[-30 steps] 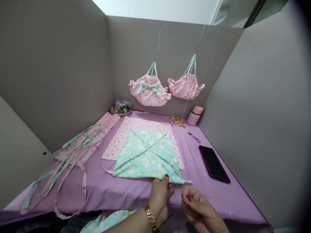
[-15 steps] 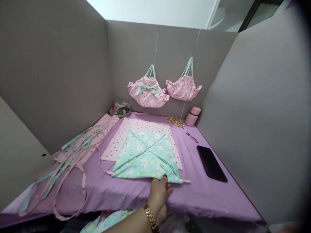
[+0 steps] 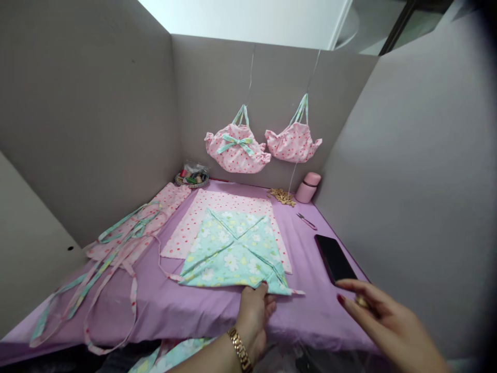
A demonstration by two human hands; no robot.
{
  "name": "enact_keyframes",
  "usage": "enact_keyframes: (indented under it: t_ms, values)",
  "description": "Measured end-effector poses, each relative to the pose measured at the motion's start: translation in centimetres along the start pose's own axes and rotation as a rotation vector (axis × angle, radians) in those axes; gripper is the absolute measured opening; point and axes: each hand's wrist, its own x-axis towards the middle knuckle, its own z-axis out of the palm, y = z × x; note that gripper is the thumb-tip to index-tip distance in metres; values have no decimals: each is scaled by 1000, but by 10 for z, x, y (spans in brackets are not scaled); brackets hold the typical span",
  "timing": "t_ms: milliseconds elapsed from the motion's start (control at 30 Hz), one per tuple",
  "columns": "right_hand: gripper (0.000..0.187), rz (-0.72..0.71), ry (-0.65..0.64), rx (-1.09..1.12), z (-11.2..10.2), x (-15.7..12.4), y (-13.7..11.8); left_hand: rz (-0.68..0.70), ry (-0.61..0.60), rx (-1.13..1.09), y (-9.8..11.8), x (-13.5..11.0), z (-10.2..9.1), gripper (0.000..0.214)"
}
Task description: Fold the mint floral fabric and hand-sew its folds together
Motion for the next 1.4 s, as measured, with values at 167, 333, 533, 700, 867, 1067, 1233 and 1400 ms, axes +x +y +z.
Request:
enact_keyframes:
  t_ms: [167, 333, 533, 700, 867, 1067, 1233, 1400]
  values:
    - [34, -194, -168, -74, 63, -15, -13, -11, -40, -33, 2, -3, 1, 4]
    - [30, -502, -153, -233, 108, -33, -20, -30, -40, -76, 3, -7, -1, 5]
    - [33, -614, -42, -284, 116, -31, -5, -17, 10, -169, 27, -16, -36, 6]
    - [34, -623, 0, -259, 118, -30, 2, 186, 232, -267, 74, -23, -80, 10]
    - [37, -620, -1, -262, 118, -29, -1, 201, 305, -217, 101, -15, -104, 13]
    - [37, -607, -18, -264, 116, -32, -2, 205, 313, -158, 101, -13, -106, 12]
    - [32, -597, -58, -267, 112, -33, -5, 238, 306, -147, 97, -22, -109, 13]
    - [33, -606, -54, -220, 97, -42, -11, 250, 294, -129, 93, -36, -115, 14]
